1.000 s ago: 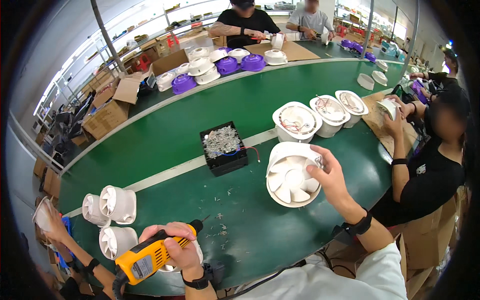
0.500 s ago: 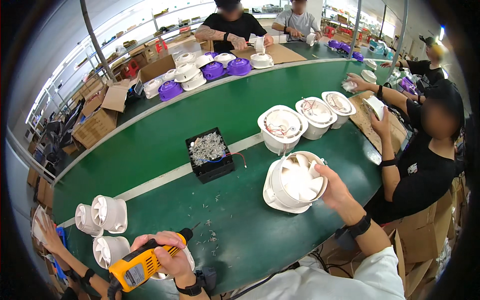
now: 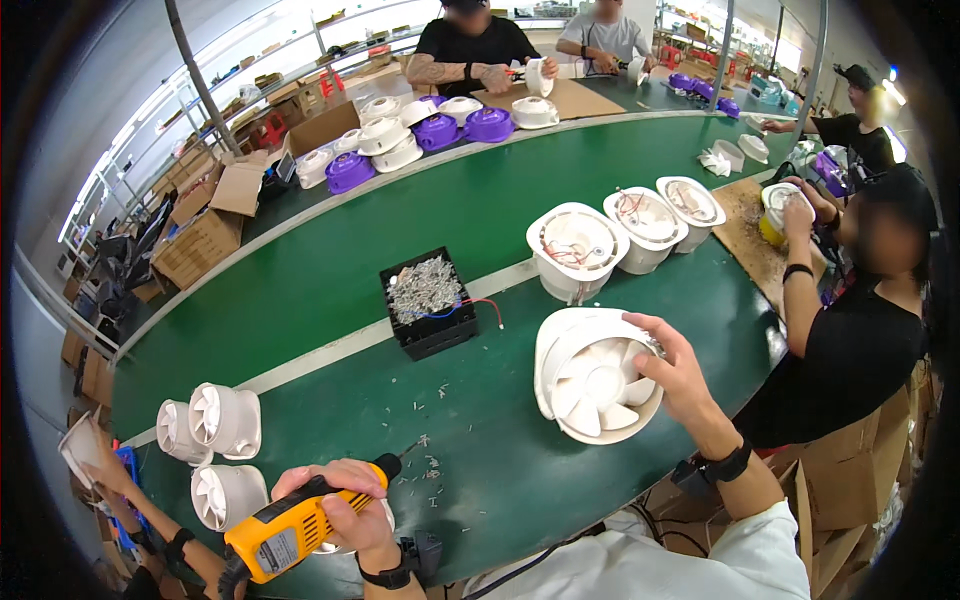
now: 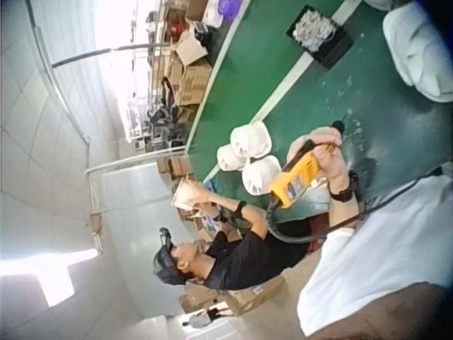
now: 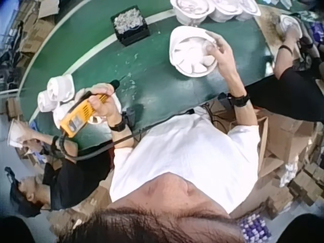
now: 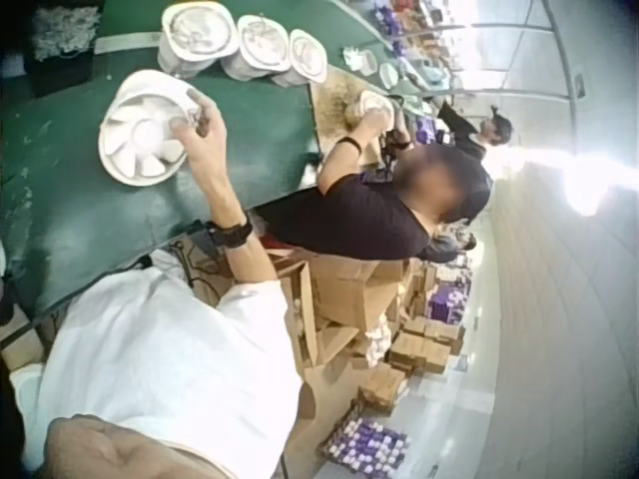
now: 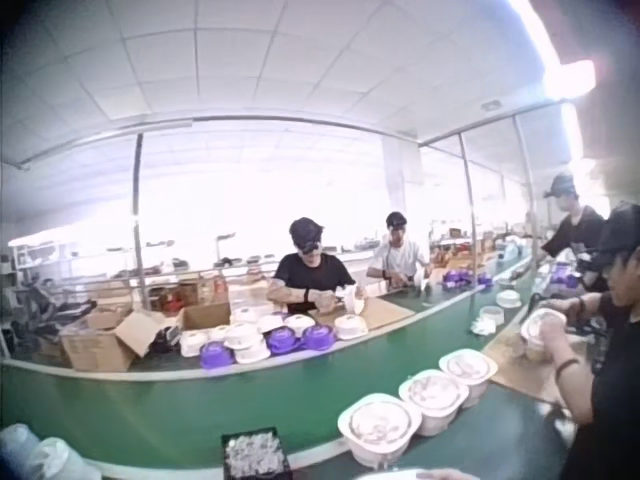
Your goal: The person uses a yellow power drill to fasten screws into white plastic fan housings on a green assembly table. They repeatedly pick up a housing, align it, and drive screws into the center hub while other workers assemble similar units in the background.
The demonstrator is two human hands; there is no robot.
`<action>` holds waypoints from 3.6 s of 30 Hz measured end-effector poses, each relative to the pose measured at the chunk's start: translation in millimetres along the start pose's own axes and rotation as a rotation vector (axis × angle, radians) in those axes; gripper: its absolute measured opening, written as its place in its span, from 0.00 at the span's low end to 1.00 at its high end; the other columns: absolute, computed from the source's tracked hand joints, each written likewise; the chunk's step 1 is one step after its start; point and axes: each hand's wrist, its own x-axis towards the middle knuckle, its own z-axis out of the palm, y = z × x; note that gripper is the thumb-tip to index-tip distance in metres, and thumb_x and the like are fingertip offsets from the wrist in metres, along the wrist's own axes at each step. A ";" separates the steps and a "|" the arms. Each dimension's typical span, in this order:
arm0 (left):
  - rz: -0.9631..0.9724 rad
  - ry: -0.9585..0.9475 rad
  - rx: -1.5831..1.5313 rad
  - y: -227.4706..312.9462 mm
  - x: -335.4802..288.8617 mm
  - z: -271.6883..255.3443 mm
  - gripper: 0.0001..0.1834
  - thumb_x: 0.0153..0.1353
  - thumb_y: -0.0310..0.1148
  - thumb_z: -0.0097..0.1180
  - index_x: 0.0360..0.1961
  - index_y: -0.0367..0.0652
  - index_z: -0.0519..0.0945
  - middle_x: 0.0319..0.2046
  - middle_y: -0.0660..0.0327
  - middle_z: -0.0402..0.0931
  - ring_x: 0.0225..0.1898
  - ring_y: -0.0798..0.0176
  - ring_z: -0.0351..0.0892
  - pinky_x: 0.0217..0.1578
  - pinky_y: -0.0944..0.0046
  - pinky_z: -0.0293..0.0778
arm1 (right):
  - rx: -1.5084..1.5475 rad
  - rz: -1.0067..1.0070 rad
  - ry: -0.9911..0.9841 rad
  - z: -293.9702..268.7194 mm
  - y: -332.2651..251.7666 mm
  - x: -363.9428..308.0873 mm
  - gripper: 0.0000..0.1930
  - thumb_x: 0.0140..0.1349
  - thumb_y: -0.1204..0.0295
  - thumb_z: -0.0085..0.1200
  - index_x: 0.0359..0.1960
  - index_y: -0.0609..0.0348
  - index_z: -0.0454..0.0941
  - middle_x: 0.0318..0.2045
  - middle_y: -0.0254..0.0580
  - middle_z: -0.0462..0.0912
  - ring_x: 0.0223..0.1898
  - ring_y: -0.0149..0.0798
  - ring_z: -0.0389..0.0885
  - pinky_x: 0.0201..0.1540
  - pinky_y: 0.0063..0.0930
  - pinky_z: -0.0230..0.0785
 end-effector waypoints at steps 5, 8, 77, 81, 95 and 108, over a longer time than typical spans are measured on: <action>-0.051 -0.118 -0.070 24.2 -1.2 28.3 0.24 0.63 0.51 0.48 0.45 0.43 0.59 0.14 0.61 0.67 0.12 0.65 0.66 0.16 0.68 0.66 | -0.177 0.354 -0.224 38.7 30.7 17.6 0.30 0.56 0.60 0.59 0.55 0.69 0.66 0.44 0.47 0.76 0.43 0.32 0.75 0.44 0.22 0.68; -0.177 -0.262 -0.063 28.7 -4.1 41.5 0.27 0.62 0.57 0.47 0.42 0.43 0.58 0.14 0.61 0.67 0.13 0.63 0.68 0.15 0.65 0.68 | -0.066 0.532 -0.217 53.2 28.8 23.8 0.33 0.57 0.55 0.57 0.53 0.73 0.67 0.43 0.47 0.76 0.42 0.33 0.75 0.43 0.23 0.69; -0.038 -0.027 -0.046 -2.9 -8.5 5.3 0.23 0.61 0.47 0.54 0.43 0.41 0.61 0.14 0.59 0.68 0.11 0.66 0.66 0.14 0.67 0.68 | -1.681 -0.467 0.182 -52.2 26.6 -47.7 0.36 0.46 0.70 0.61 0.61 0.58 0.64 0.65 0.57 0.53 0.67 0.56 0.49 0.66 0.54 0.41; -0.012 -0.029 -0.047 -0.3 -9.3 8.3 0.22 0.62 0.46 0.53 0.43 0.41 0.61 0.14 0.60 0.68 0.12 0.66 0.67 0.14 0.67 0.68 | -1.310 -0.321 -0.286 3.3 32.3 -66.9 0.39 0.52 0.64 0.59 0.61 0.75 0.55 0.63 0.70 0.51 0.65 0.65 0.51 0.66 0.52 0.45; 0.083 0.035 0.092 66.8 -25.4 -9.3 0.26 0.59 0.50 0.56 0.42 0.42 0.59 0.17 0.58 0.71 0.14 0.61 0.70 0.16 0.62 0.69 | -1.158 -0.701 -0.651 179.6 87.6 -22.7 0.36 0.63 0.54 0.45 0.60 0.77 0.56 0.64 0.68 0.50 0.67 0.60 0.48 0.67 0.50 0.43; 0.114 0.038 0.228 108.4 -60.7 -30.8 0.22 0.63 0.49 0.50 0.40 0.44 0.58 0.17 0.58 0.70 0.14 0.64 0.69 0.16 0.64 0.69 | -0.896 -0.460 -0.964 335.2 49.4 20.3 0.13 0.57 0.69 0.45 0.32 0.67 0.76 0.28 0.60 0.80 0.31 0.58 0.81 0.36 0.48 0.74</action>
